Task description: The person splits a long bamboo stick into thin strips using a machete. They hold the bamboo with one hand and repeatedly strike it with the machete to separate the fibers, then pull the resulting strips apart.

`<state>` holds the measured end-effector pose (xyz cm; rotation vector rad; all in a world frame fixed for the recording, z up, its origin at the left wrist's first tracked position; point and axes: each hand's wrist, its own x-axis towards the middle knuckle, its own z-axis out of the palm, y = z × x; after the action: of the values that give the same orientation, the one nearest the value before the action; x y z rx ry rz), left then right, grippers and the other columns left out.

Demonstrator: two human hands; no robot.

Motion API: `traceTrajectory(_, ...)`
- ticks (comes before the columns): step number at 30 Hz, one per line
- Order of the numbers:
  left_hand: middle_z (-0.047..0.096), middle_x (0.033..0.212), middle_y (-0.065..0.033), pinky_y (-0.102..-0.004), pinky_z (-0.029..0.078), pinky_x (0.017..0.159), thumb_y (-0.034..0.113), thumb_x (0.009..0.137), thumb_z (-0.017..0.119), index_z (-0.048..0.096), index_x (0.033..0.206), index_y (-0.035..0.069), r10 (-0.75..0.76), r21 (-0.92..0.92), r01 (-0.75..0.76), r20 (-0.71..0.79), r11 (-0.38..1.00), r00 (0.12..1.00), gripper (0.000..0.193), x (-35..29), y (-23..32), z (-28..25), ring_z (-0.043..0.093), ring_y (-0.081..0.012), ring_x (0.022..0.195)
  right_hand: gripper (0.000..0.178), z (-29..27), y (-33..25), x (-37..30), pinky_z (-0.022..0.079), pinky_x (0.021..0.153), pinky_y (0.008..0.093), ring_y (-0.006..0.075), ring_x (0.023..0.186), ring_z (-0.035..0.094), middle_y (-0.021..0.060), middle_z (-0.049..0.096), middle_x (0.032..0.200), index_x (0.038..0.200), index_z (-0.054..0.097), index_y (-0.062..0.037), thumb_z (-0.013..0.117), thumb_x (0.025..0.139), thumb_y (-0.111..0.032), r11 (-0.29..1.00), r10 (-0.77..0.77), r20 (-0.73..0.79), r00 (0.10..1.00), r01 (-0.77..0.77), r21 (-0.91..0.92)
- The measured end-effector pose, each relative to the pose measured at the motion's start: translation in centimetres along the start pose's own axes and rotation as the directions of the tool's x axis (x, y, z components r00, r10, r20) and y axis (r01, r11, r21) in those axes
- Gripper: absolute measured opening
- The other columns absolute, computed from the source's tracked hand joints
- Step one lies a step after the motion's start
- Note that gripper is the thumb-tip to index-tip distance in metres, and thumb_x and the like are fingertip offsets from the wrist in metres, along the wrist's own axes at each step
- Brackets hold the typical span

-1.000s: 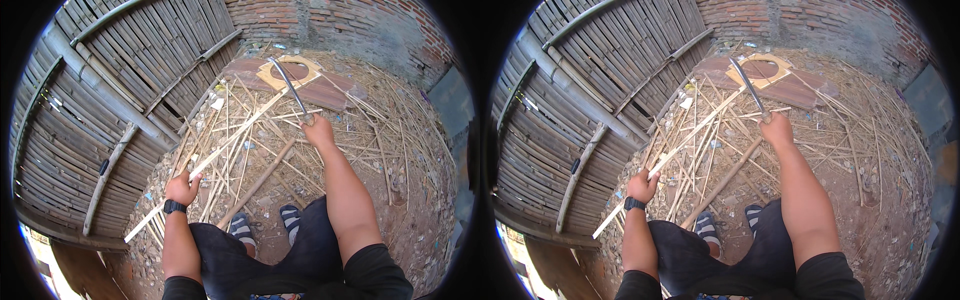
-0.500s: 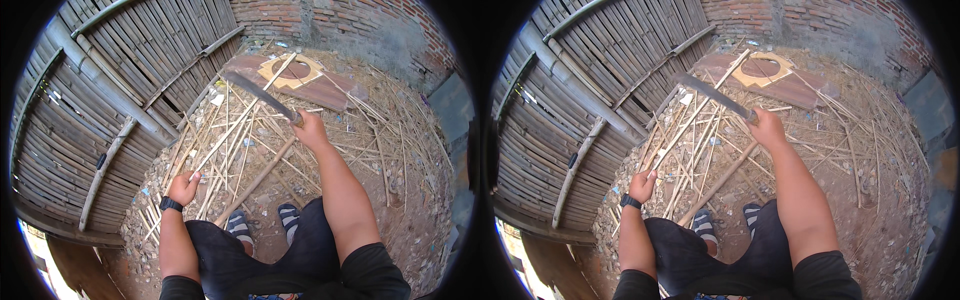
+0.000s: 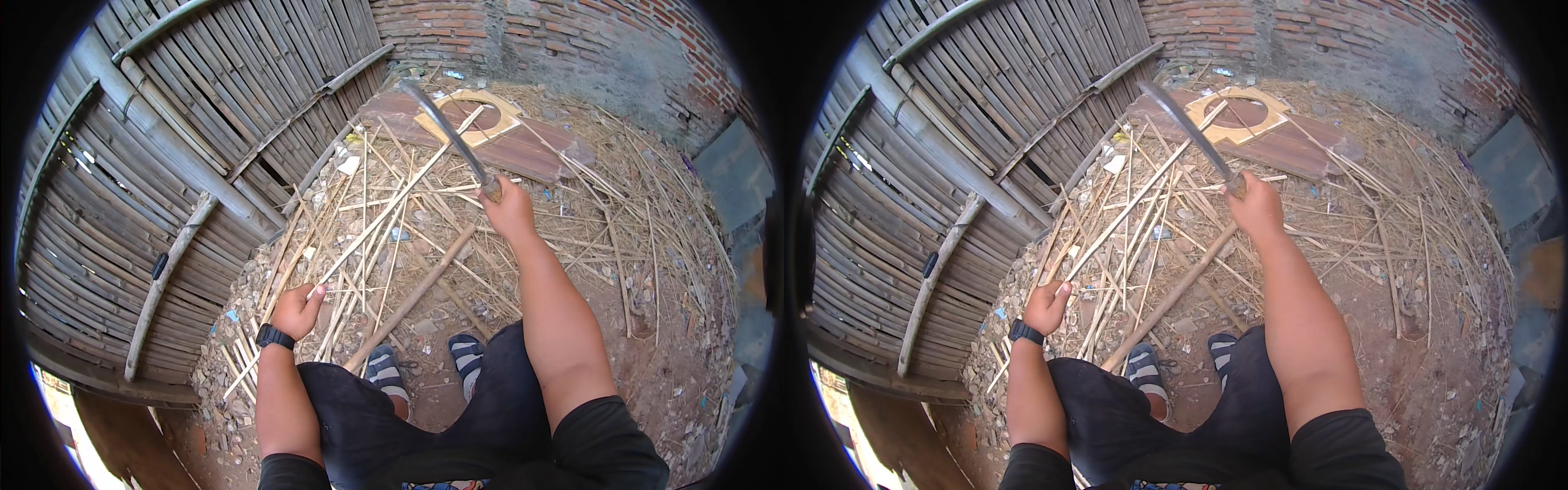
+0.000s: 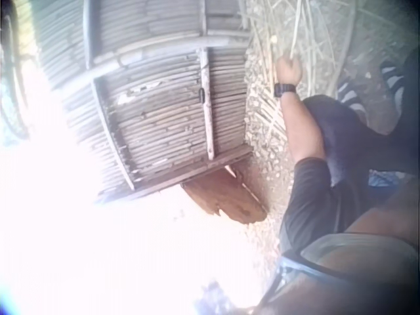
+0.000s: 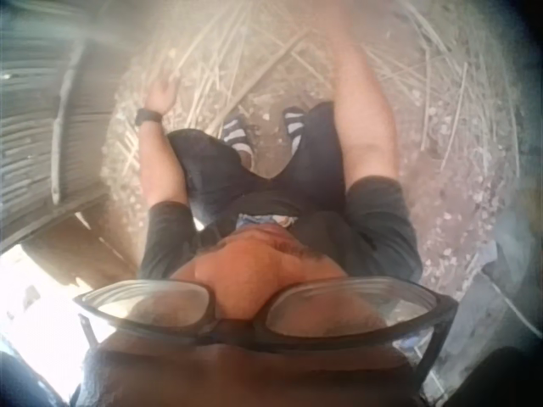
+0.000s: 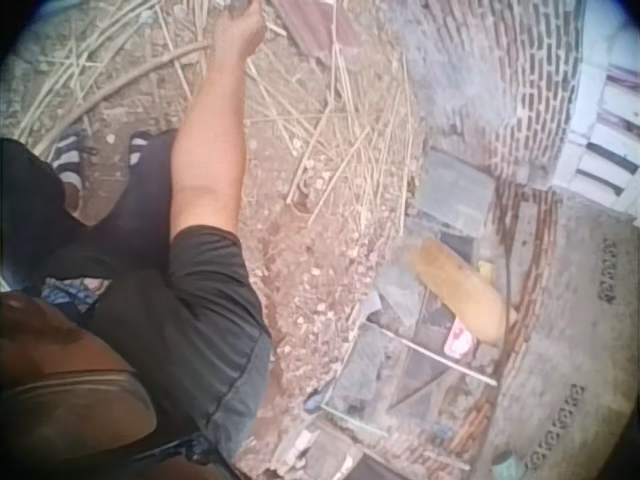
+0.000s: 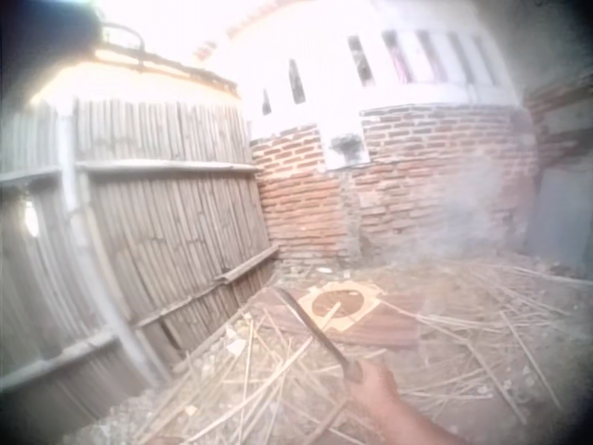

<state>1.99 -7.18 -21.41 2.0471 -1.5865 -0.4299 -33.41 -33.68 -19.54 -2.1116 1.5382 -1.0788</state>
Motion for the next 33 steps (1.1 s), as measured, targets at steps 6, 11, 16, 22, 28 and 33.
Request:
traceTrajectory(6,0.059,0.067,-0.0257,-0.0480,0.047,0.063,0.050,0.101,0.053,0.064,0.081,-0.001,0.045,0.069,-0.042,-0.036,0.997,0.998,0.056,0.7,0.4,0.2,0.059,-0.0440,0.066,0.028,-0.8,-1.6,-1.1,0.055,0.078,0.0460,0.0385,0.085,0.070,0.0191,0.071,0.087,0.105,0.069,-0.0077,0.075,0.085,-0.027,0.996,-0.089,0.225,0.970,0.090,0.008)
traceTrajectory(11,0.057,0.062,-0.0242,-0.0487,0.046,0.060,0.050,0.099,0.057,0.061,0.078,0.000,0.073,0.143,-0.056,-0.120,0.988,0.990,0.054,0.6,0.6,0.3,0.058,-0.0444,0.062,0.024,-1.4,-4.3,-1.8,0.054,0.077,0.0453,0.0346,0.083,0.070,0.0158,0.071,0.084,0.104,0.070,-0.0113,0.074,0.083,-0.023,0.892,-0.367,0.381,0.849,0.437,-0.113)
traceTrajectory(16,0.058,0.064,-0.0237,-0.0475,0.047,0.061,0.044,0.101,0.055,0.062,0.083,0.001,0.036,0.224,-0.007,-0.125,0.974,0.992,0.048,0.7,-0.4,0.6,0.060,-0.0439,0.063,0.039,-0.9,1.1,0.1,0.055,0.084,0.0451,0.0340,0.095,0.071,0.0176,0.073,0.101,0.121,0.069,-0.0116,0.075,0.087,-0.029,0.986,0.159,0.209,0.965,-0.146,-0.076)
traceTrajectory(22,0.058,0.064,-0.0231,-0.0471,0.047,0.060,0.043,0.102,0.054,0.062,0.081,0.001,0.040,0.251,0.002,-0.162,0.968,0.986,0.048,1.3,-0.9,0.9,0.059,-0.0438,0.063,0.034,-1.4,-2.0,-1.4,0.053,0.079,0.0462,0.0378,0.090,0.069,0.0203,0.071,0.092,0.108,0.069,-0.0079,0.076,0.085,-0.032,0.987,-0.098,0.368,0.925,0.137,-0.080)
traceTrajectory(28,0.058,0.064,-0.0246,-0.0505,0.046,0.060,0.047,0.101,0.054,0.060,0.079,0.001,0.075,0.210,-0.021,-0.256,0.977,0.964,0.051,0.4,-0.3,0.7,0.059,-0.0459,0.064,0.032,-1.5,-2.9,-1.3,0.054,0.078,0.0484,0.0361,0.090,0.069,0.0173,0.071,0.090,0.104,0.068,-0.0091,0.075,0.085,-0.035,0.949,-0.239,0.503,0.831,0.310,-0.061)
traceTrajectory(33,0.060,0.065,-0.0253,-0.0529,0.048,0.061,0.047,0.100,0.055,0.058,0.079,0.001,0.044,0.347,0.050,-0.257,0.937,0.965,0.051,0.2,2.5,-2.0,0.061,-0.0478,0.066,0.031,-2.3,-1.5,-0.4,0.054,0.075,0.0483,0.0358,0.086,0.070,0.0169,0.071,0.086,0.103,0.068,-0.0093,0.075,0.087,-0.034,0.993,0.112,0.139,0.984,-0.105,-0.057)
